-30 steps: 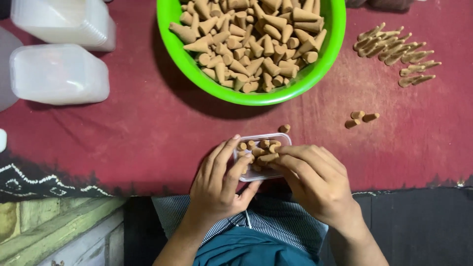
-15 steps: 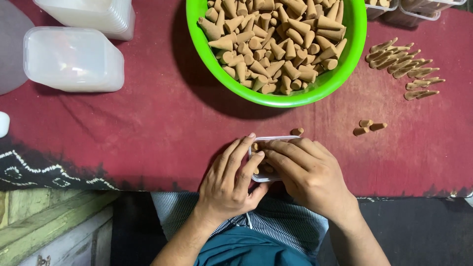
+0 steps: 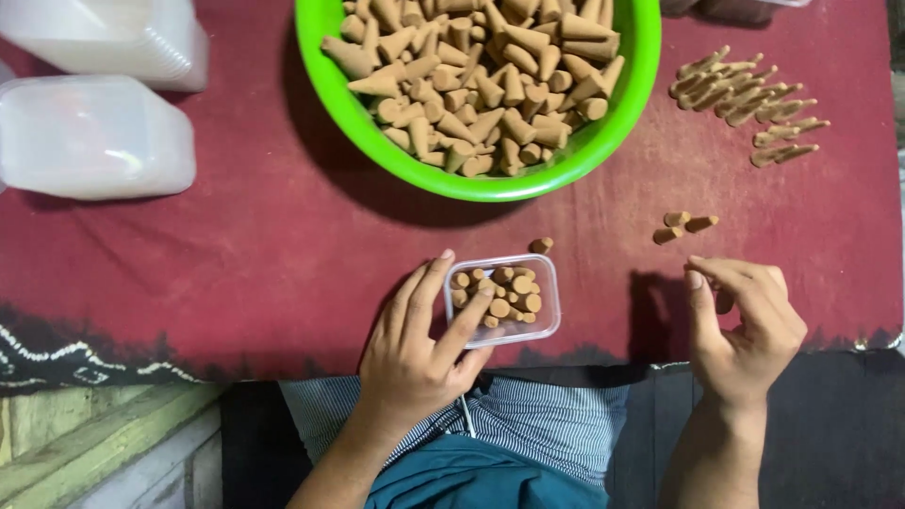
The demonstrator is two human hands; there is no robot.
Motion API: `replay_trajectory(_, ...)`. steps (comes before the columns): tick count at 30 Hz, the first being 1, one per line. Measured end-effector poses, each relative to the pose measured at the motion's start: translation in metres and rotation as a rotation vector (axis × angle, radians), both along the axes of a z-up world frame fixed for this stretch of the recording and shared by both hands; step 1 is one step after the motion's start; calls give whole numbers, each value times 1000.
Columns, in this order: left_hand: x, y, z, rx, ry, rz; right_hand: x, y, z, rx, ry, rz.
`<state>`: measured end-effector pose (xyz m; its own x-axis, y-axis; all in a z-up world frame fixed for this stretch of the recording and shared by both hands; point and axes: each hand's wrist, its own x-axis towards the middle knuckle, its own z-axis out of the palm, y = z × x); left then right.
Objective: Packing incense cones from a large green bowl into small plastic containers on a red table.
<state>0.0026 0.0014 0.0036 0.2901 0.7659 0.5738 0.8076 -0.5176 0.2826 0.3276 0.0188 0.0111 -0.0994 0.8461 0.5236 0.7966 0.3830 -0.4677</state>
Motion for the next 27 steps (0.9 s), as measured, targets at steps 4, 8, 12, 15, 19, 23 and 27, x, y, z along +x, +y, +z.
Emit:
replay_trajectory(4,1,-2,3,-30,52,-5,13,-2,-10,-18,37,-65)
replay_trajectory(8,4,-1,5,-43,23,13,16,5,-15,-4,39,-179)
replay_trajectory(12,8,-1,4,-54,0,35,14,17,-12,-12,0,-222)
replay_trajectory(15,8,-1,1,-50,21,32,19,24,-18,-11,-80,-233)
replay_trajectory(19,7,-2,0,-65,36,30,24,37,-23,-77,-59,-195)
replay_trajectory(23,6,-2,5,-76,6,24,14,36,-10,-82,-62,-157)
replay_trajectory(27,5,-1,6,-73,-7,10,-23,19,32,-75,110,101)
